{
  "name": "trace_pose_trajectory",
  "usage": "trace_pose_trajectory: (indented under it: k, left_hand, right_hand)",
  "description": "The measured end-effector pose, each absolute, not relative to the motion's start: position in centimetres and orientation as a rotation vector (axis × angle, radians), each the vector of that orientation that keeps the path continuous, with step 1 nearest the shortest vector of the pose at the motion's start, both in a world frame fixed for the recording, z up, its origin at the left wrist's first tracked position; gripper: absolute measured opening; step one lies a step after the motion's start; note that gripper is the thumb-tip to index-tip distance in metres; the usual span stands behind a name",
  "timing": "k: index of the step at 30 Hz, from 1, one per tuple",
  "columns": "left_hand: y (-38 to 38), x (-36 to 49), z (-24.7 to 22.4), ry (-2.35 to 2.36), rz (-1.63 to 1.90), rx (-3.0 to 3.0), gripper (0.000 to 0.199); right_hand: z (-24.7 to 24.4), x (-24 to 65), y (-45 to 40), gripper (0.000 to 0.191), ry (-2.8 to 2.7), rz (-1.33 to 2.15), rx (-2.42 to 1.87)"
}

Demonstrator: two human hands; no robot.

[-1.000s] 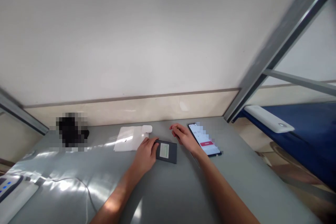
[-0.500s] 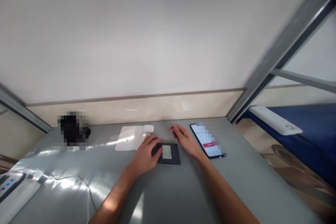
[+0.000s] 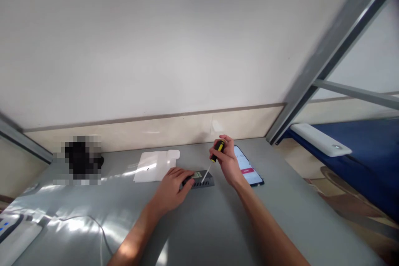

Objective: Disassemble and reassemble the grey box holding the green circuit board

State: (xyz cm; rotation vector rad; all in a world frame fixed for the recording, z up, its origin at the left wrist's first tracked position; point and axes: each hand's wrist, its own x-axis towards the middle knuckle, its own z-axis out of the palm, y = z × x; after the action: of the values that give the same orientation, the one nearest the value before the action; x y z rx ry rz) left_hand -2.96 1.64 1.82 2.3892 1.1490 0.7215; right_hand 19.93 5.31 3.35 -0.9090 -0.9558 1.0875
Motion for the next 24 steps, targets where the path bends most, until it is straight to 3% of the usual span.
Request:
trace_pose_trajectory:
  k: [7,17,20,24]
  left_hand:
    - [1.7,-2.9,1.6,1.280,0.826,2.079,0.054]
    - [2.0,-3.5,1.5,1.201,1.061,1.787,0.064]
    - [1.8,-3.5,1.7,1.186,1.127,1.893,0.058]
    - [1.0,-2.8,1.7,1.139,1.104,2.290,0.031]
  right_hand:
    - [5.3,19.4,4.1,0.048,-1.047,0.734,-0.854]
    - [5.8,18.2,2.3,0.038,-1.193,0.489,-0.935]
    - [5.6,18.1,2.1,0.038,-1.225,0.448,-0.941]
    - [5.8,18.4,2.0,0.038,-1.226,0.374,-0.953]
